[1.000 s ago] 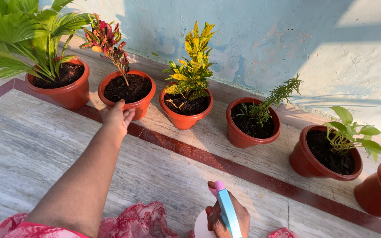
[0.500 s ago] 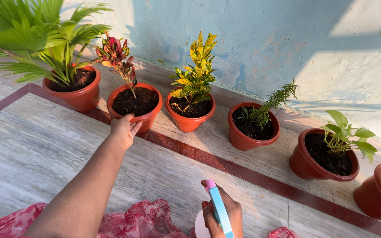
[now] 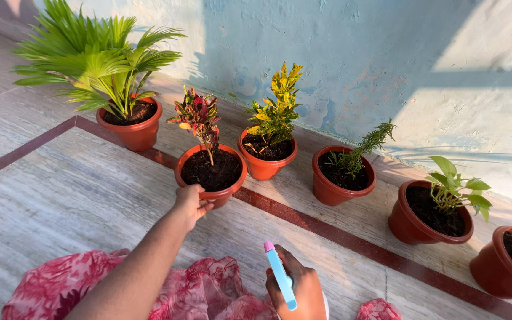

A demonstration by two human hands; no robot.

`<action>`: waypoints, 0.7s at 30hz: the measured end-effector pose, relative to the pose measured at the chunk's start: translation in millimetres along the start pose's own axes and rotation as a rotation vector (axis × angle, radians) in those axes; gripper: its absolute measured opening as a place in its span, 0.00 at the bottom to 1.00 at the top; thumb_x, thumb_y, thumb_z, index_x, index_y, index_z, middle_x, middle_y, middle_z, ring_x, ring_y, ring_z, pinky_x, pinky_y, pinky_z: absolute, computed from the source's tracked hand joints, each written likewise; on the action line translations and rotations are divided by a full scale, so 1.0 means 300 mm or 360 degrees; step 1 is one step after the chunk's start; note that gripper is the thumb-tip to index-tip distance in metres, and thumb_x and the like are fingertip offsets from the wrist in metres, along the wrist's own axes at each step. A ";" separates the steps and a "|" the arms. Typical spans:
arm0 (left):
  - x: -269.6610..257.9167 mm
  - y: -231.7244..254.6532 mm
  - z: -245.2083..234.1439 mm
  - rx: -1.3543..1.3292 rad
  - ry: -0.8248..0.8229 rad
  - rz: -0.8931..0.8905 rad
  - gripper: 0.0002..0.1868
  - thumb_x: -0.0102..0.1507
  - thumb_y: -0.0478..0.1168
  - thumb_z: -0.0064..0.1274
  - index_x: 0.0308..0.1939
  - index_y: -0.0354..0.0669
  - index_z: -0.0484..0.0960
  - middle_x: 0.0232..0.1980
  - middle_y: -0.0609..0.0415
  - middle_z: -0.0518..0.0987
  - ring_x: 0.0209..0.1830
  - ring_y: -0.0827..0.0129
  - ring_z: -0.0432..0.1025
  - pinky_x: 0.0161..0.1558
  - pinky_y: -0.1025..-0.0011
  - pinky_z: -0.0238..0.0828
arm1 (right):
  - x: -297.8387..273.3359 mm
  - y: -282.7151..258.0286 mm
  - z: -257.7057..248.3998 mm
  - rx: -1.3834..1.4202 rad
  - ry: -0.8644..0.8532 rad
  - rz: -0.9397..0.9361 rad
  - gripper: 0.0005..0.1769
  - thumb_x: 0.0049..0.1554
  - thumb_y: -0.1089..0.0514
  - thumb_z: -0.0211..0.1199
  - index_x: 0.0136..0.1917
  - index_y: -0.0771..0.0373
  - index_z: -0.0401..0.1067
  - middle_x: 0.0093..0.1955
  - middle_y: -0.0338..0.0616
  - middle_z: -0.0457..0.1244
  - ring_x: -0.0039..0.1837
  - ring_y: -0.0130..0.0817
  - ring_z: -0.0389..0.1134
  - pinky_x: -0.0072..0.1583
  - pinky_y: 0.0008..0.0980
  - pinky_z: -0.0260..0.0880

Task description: The person sits on a tiled floor and uses a spray bottle to mist the leaves and soil of several potted plants. They rotate each pot to reach different sides and then place it back in line.

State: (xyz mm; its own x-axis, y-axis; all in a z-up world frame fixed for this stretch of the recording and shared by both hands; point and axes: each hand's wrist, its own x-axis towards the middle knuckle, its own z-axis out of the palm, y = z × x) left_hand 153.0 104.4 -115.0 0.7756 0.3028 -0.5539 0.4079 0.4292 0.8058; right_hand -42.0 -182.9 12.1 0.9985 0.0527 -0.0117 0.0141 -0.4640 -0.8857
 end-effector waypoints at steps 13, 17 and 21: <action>-0.293 -0.245 0.042 0.0139 -0.0230 -0.0183 0.17 0.65 0.40 0.47 0.54 0.35 0.71 0.41 0.45 0.79 0.33 0.66 0.74 0.35 0.68 0.77 | -0.043 0.085 -0.008 -0.0711 -0.0186 0.0049 0.37 0.43 0.52 0.67 0.69 0.44 0.73 0.42 0.53 0.73 0.48 0.53 0.75 0.54 0.44 0.75; -0.428 -0.274 0.057 0.0181 -0.0245 -0.0216 0.20 0.66 0.39 0.49 0.58 0.36 0.62 0.43 0.46 0.75 0.35 0.66 0.72 0.39 0.66 0.80 | -0.032 0.126 -0.028 -0.0733 -0.0131 0.0089 0.36 0.44 0.50 0.68 0.68 0.46 0.73 0.42 0.52 0.73 0.49 0.52 0.75 0.55 0.44 0.75; -0.538 -0.264 0.067 0.0275 -0.0341 -0.0269 0.23 0.66 0.40 0.51 0.60 0.41 0.59 0.48 0.48 0.74 0.36 0.70 0.72 0.41 0.67 0.81 | -0.033 0.141 -0.056 -0.0592 0.0059 -0.0053 0.29 0.44 0.51 0.67 0.61 0.52 0.77 0.41 0.53 0.73 0.47 0.53 0.76 0.52 0.43 0.76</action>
State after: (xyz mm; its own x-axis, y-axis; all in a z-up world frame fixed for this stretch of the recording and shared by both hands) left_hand 5.0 4.5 -85.2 0.7663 0.0459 -0.6409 0.6009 0.3017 0.7402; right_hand -50.5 -218.0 -17.5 0.9983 0.0443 0.0368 0.0575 -0.7526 -0.6559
